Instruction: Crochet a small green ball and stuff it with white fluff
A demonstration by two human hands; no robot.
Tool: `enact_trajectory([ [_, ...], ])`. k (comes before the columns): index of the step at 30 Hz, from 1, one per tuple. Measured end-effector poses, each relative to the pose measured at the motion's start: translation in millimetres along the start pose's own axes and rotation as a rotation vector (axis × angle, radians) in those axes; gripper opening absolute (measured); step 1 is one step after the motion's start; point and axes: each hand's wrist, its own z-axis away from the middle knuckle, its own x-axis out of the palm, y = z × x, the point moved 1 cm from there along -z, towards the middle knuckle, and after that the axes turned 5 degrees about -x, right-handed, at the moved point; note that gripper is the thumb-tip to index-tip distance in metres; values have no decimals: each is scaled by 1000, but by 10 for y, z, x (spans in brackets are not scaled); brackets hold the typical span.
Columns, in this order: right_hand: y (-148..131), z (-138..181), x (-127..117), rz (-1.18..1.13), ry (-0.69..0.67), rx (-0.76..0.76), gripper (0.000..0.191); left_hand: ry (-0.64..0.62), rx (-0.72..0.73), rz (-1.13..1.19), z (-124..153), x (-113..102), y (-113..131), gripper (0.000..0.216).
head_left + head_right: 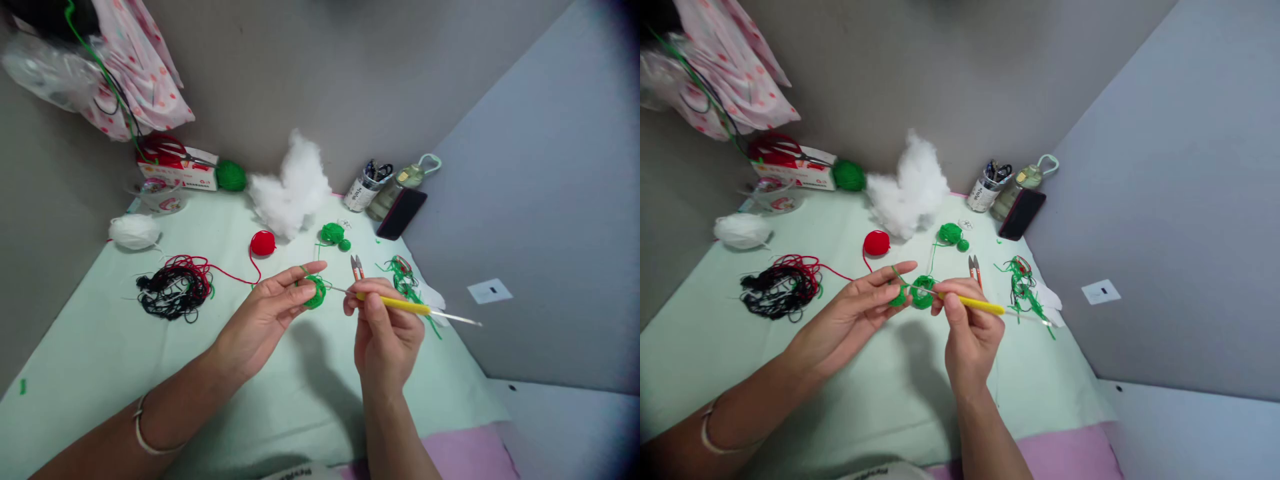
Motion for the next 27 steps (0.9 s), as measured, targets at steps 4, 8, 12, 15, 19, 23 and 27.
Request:
enact_trajectory([
  [4, -24, -26, 38, -194, -19, 178, 16, 16, 91, -110, 46, 60, 14, 42],
  [8, -1, 42, 74, -163, -84, 165, 18, 18, 74, -85, 60, 112, -17, 46],
  [12, 7, 51, 35, -143, -65, 127, 18, -33, 17, -47, 30, 94, -31, 49],
  [15, 12, -14, -27, -168, 21, 154, 15, -69, -41, -44, 5, 36, -23, 48],
  [19, 22, -81, -66, -249, 62, 287, 18, -80, -53, -75, 2, -7, -16, 44],
  [23, 35, -21, -28, -285, -36, 291, 15, -81, -8, -152, 22, 28, -44, 50],
  [27, 38, 31, -8, -245, -66, 258, 14, -73, 40, -263, 23, 20, -65, 46],
])
